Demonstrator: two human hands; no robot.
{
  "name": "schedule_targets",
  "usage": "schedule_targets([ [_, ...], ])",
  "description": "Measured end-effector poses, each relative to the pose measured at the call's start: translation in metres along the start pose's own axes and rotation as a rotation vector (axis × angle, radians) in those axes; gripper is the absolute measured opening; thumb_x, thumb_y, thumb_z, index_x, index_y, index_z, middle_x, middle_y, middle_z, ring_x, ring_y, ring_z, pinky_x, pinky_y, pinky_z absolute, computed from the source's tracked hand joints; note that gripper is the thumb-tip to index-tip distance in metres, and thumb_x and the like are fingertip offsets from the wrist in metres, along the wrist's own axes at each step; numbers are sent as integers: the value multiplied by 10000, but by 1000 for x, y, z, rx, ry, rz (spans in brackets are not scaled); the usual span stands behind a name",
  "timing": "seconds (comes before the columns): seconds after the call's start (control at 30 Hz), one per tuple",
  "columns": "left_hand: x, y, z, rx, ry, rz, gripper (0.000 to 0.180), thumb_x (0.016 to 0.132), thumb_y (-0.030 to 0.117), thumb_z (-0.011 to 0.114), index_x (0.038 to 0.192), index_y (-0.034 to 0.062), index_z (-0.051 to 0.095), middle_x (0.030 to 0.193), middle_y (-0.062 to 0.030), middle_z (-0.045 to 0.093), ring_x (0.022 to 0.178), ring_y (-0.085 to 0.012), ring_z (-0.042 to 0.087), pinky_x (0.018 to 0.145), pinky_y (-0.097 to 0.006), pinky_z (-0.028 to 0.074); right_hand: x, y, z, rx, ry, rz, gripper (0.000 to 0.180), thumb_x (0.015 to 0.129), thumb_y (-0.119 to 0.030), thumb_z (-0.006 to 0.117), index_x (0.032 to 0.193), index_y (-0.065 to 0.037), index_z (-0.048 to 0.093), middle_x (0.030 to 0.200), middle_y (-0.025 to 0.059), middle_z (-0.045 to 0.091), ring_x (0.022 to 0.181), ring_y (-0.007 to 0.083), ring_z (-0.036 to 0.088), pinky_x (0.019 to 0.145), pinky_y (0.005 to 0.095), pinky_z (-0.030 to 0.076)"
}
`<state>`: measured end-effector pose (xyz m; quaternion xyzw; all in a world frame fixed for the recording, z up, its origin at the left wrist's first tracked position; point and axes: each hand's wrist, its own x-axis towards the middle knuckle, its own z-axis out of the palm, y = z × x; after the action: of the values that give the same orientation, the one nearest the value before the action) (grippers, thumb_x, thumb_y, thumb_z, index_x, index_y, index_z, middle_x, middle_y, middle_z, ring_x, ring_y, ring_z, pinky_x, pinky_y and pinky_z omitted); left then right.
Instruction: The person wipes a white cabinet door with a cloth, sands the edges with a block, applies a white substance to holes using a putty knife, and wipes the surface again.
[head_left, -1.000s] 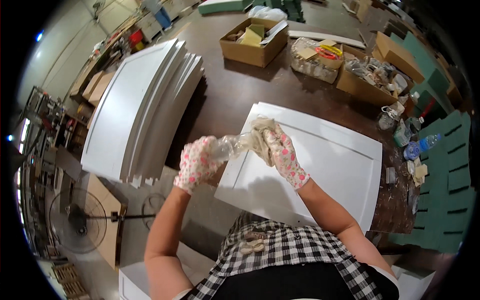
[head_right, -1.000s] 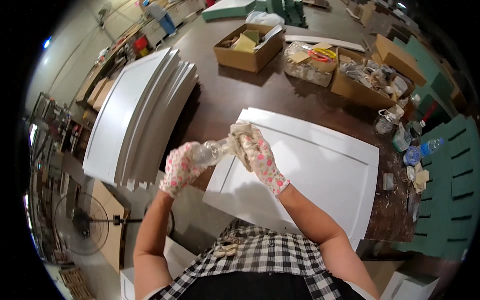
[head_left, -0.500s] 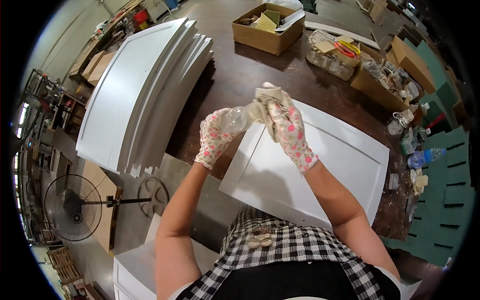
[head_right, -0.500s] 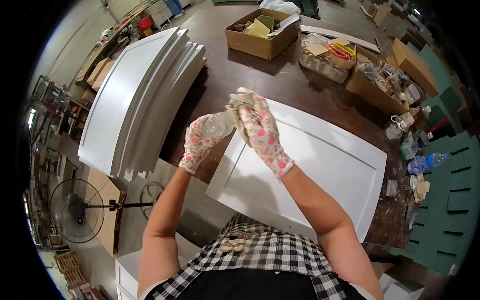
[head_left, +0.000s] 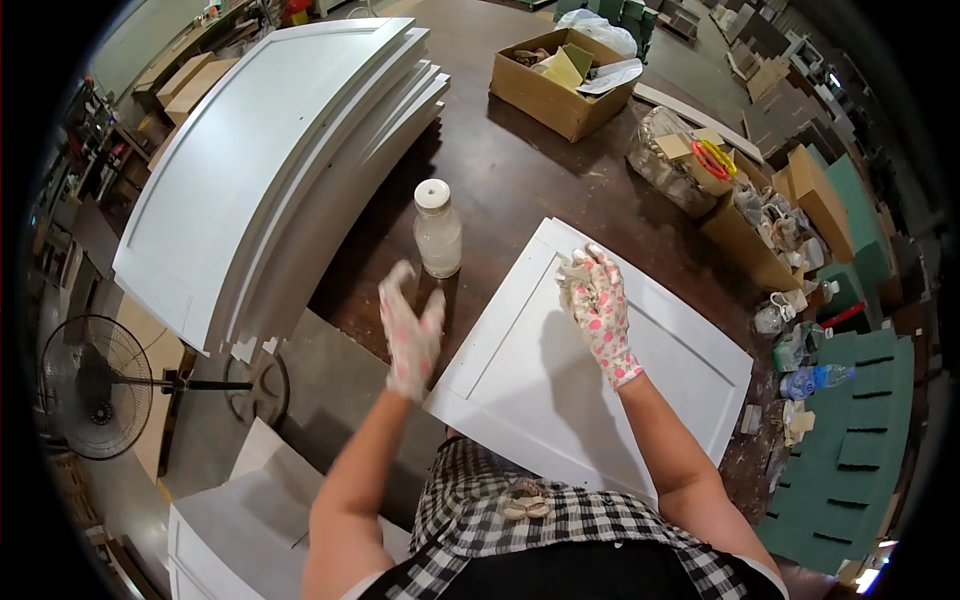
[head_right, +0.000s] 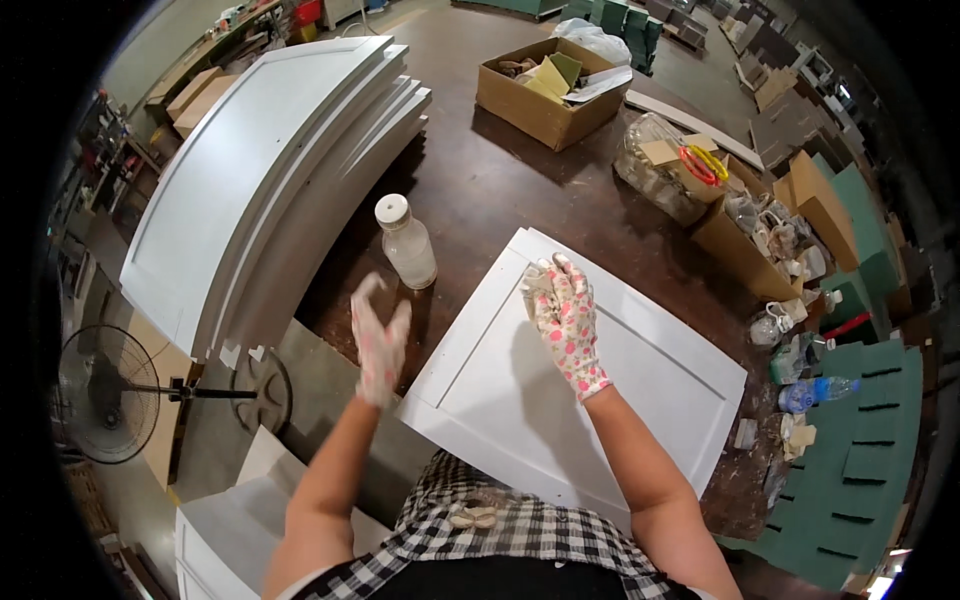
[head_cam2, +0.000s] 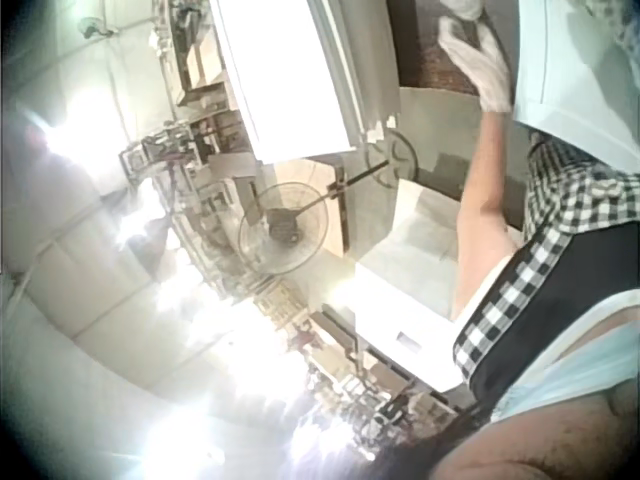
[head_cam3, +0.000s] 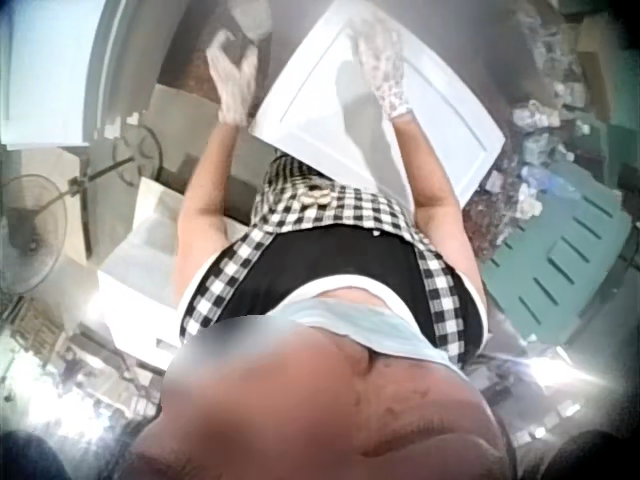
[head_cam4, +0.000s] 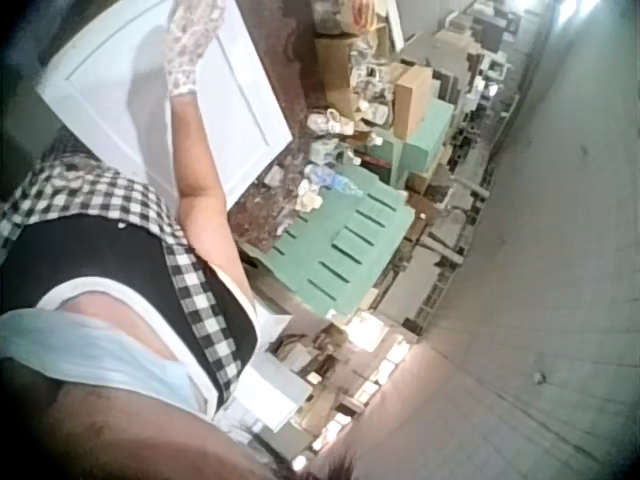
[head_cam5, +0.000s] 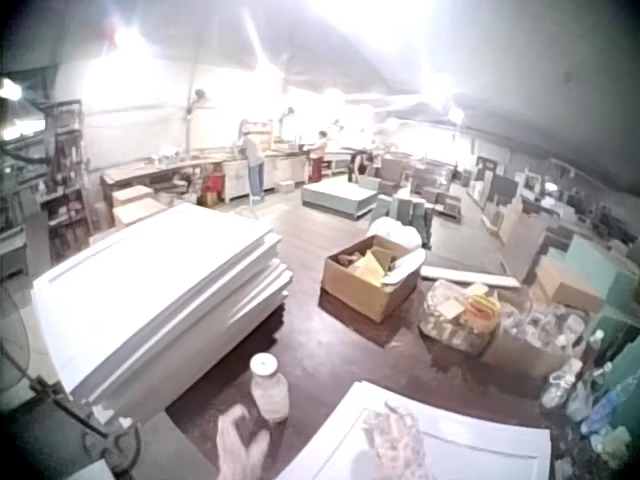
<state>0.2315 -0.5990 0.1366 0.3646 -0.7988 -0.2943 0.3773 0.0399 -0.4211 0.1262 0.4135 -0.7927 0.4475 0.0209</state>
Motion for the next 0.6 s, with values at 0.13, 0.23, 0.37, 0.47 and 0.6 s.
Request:
schedule_targets([
  [0.13, -114, 36, -21, -95, -697, 501, 438, 826, 345, 646, 1183, 104, 559, 1101, -123, 602, 1058, -286, 574, 935, -439, 433, -17, -48, 47, -439, -241, -289, 269, 932, -275, 515, 1123, -106, 601, 1264, 115, 529, 1110, 272, 529, 939, 425, 435],
  [0.23, -147, 54, -21, 151, -986, 640, 414, 797, 403, 639, 1100, 125, 591, 1086, -77, 580, 1031, -278, 543, 887, -415, 424, -14, -60, 59, -703, -450, -305, 353, 917, -322, 491, 1153, -66, 554, 1291, 159, 505, 1146, 329, 487, 961, 502, 385],
  [0.37, -138, 65, -19, 129, -1198, 538, 429, 649, 282, 753, 1007, 117, 583, 1020, -56, 551, 967, -240, 544, 766, -400, 435, 8, -29, 62, -1119, -323, -410, 514, 889, -243, 468, 1305, 57, 445, 1365, 254, 443, 1280, 406, 399, 1025, 611, 306],
  [0.47, -137, 69, -16, 130, -1173, 535, 374, 638, 277, 758, 920, 108, 581, 982, -56, 544, 963, -234, 543, 746, -397, 436, 5, -2, 75, -492, -374, -62, 521, 905, -191, 433, 1366, 49, 394, 1443, 263, 345, 1340, 455, 299, 1051, 642, 250],
  [0.6, -141, 60, -9, 130, -1233, 539, 312, 707, 301, 723, 892, 98, 573, 935, -62, 550, 918, -244, 562, 691, -391, 448, -20, 8, 128, 1233, -247, 183, 494, 916, -170, 419, 1359, 48, 405, 1448, 248, 346, 1354, 441, 279, 1054, 643, 251],
])
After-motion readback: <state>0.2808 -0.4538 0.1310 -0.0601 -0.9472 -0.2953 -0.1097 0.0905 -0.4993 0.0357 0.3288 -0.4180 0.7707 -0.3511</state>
